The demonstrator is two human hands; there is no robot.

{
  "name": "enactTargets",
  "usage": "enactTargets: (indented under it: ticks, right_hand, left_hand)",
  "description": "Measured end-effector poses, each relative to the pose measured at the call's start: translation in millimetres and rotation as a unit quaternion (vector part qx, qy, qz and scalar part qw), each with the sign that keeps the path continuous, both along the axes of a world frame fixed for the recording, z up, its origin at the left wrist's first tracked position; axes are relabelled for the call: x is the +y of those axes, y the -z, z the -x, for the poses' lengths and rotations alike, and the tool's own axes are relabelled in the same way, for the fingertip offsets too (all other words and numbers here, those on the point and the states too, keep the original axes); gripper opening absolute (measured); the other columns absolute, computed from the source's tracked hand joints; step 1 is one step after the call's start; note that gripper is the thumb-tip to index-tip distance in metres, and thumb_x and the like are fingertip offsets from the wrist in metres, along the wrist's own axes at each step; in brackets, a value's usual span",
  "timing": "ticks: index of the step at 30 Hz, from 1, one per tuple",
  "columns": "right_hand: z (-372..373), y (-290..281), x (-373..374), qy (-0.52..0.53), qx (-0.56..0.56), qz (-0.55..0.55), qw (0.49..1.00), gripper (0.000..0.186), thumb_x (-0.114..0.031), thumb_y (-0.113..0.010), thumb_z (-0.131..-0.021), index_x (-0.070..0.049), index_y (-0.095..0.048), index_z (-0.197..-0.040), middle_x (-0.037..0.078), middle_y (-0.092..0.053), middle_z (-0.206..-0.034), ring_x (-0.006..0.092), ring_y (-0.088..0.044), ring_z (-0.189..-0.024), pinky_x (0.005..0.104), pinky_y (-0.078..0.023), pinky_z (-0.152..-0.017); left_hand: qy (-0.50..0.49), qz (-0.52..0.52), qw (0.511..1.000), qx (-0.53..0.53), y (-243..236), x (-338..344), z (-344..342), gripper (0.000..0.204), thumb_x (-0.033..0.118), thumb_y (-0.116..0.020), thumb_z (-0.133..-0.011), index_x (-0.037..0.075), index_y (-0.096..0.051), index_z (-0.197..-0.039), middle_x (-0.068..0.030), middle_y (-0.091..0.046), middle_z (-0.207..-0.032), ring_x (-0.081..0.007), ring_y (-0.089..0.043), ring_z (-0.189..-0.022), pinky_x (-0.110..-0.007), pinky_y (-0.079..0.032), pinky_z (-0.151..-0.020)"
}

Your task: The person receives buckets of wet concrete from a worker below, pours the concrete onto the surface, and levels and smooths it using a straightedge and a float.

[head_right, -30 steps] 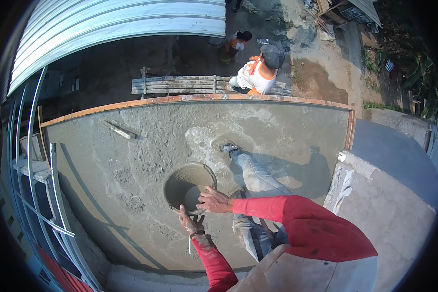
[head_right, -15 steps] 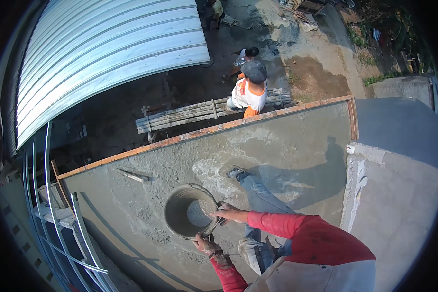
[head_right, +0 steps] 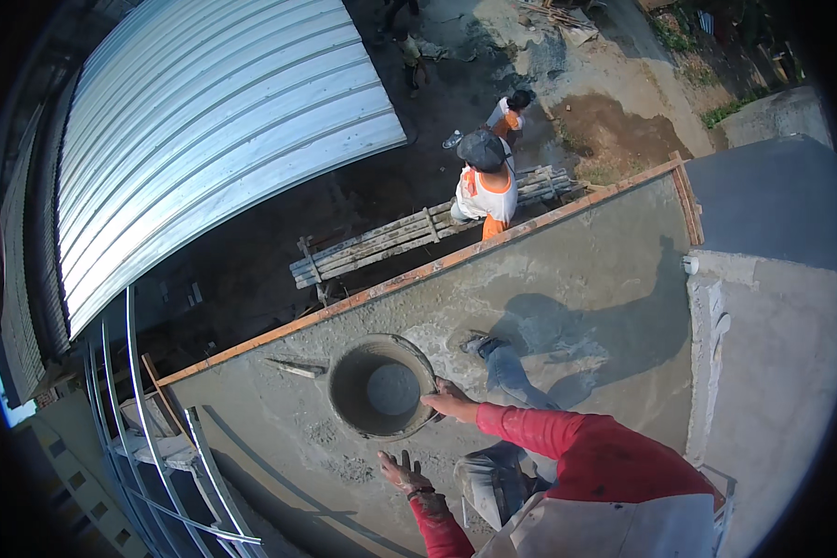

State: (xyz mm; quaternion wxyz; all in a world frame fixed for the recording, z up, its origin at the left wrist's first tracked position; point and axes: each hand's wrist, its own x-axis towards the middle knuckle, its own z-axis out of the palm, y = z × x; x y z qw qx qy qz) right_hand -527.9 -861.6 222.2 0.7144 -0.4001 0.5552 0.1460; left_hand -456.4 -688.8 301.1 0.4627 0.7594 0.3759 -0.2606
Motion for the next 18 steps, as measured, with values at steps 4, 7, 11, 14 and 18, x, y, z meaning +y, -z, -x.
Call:
enactTargets:
  ticks: [4,7,11,14,18]
  right_hand:
    - [3,-30,-20,0.082,-0.017,-0.011,0.996,0.067,-0.028,-0.069,-0.081,0.001,-0.044,-0.137,0.012,-0.064,-0.103,0.0191,-0.063,-0.081,0.0323,-0.055,-0.065]
    - [15,3,-14,0.188,-0.04,-0.001,0.981,0.046,-0.024,-0.069,-0.081,-0.006,-0.052,-0.12,0.004,-0.059,-0.087,0.0125,-0.057,-0.067,0.0273,-0.05,-0.05]
    - [-33,-41,-78,0.287,0.01,0.016,0.958,0.036,-0.025,-0.068,-0.082,-0.012,-0.053,-0.112,0.004,-0.059,-0.09,0.0152,-0.059,-0.073,0.0324,-0.052,-0.057]
    - [-52,-29,-201,0.449,-0.116,0.037,0.885,0.027,-0.024,-0.066,-0.084,-0.014,-0.054,-0.105,0.005,-0.06,-0.093,0.0194,-0.061,-0.077,0.0369,-0.052,-0.061]
    - [-98,-118,-506,0.527,-0.475,0.139,0.691,0.035,-0.025,-0.072,-0.086,-0.009,-0.048,-0.108,0.013,-0.057,-0.113,0.0305,-0.059,-0.111,0.0596,-0.05,-0.091]
  left_hand:
    - [0.074,0.008,0.995,0.067,3,16,0,0.087,0.066,-0.057,-0.085,0.012,-0.032,-0.149,-0.0135,-0.03,-0.155,-0.0361,-0.044,-0.133,-0.058,-0.033,-0.101]
    - [0.134,0.017,0.985,0.103,3,20,1,0.077,0.059,-0.058,-0.088,0.013,-0.036,-0.146,-0.0154,-0.038,-0.15,-0.0341,-0.048,-0.13,-0.056,-0.036,-0.1]
    - [0.175,0.03,0.978,0.106,5,62,4,0.069,0.052,-0.059,-0.091,0.01,-0.04,-0.143,-0.0175,-0.048,-0.143,-0.0333,-0.056,-0.121,-0.053,-0.042,-0.095]
    - [0.198,0.059,0.971,0.12,-6,87,26,0.067,0.05,-0.059,-0.092,0.008,-0.042,-0.141,-0.018,-0.051,-0.14,-0.0335,-0.059,-0.118,-0.051,-0.046,-0.09]
    - [0.16,0.014,0.971,0.179,-23,149,71,0.062,0.049,-0.058,-0.093,0.008,-0.044,-0.137,-0.0175,-0.058,-0.133,-0.0328,-0.064,-0.11,-0.049,-0.049,-0.084]
